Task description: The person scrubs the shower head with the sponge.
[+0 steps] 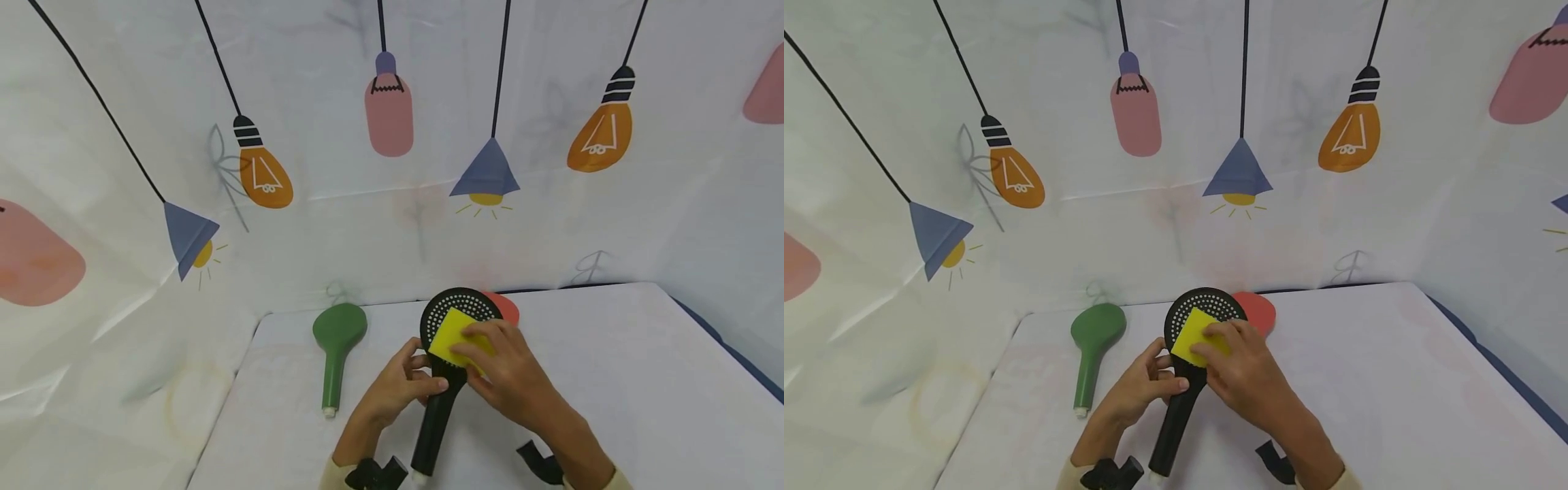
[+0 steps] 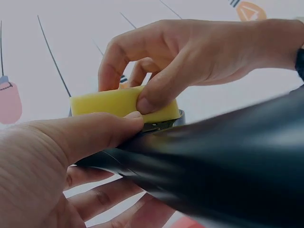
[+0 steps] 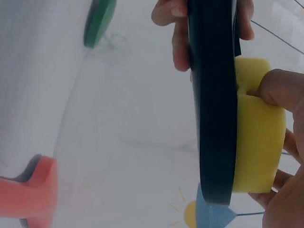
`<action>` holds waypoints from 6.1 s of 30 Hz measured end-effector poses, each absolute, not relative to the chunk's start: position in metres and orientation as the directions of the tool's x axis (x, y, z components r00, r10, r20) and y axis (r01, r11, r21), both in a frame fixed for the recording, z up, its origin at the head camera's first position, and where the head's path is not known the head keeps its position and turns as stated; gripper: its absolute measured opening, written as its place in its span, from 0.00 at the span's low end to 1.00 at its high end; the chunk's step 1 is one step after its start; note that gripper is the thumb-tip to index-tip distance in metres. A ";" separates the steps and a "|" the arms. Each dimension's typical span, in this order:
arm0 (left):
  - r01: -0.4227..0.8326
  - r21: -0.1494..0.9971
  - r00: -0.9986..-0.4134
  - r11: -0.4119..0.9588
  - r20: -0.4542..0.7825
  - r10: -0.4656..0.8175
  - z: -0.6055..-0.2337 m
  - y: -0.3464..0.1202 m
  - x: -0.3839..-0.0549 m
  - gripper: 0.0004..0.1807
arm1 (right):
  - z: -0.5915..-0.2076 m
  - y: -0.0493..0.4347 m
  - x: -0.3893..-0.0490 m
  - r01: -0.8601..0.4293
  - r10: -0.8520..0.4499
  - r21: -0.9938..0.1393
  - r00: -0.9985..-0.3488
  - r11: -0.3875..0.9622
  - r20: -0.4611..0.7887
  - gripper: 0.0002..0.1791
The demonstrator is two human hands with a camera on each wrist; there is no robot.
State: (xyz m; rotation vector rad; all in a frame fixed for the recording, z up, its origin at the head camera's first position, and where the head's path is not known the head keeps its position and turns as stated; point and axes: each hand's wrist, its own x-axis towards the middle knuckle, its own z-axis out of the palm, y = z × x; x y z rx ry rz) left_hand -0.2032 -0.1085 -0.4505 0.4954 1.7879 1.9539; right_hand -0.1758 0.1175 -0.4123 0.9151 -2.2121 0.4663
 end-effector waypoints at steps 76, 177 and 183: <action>-0.117 0.990 -0.863 -0.085 -0.059 0.502 -0.455 -0.116 -0.206 0.29 | -0.405 0.140 -0.178 -0.509 -0.184 -0.311 -0.706 0.803 0.684 0.26; -0.155 0.901 -0.968 -0.406 -0.058 0.243 -0.446 -0.129 -0.207 0.32 | -0.406 0.101 -0.142 -0.940 -0.833 -0.274 -0.311 0.201 0.457 0.23; -0.127 0.884 -0.981 -0.449 -0.046 0.187 -0.445 -0.131 -0.208 0.29 | -0.401 0.107 -0.140 -0.903 -0.848 -0.388 -0.346 0.185 0.402 0.22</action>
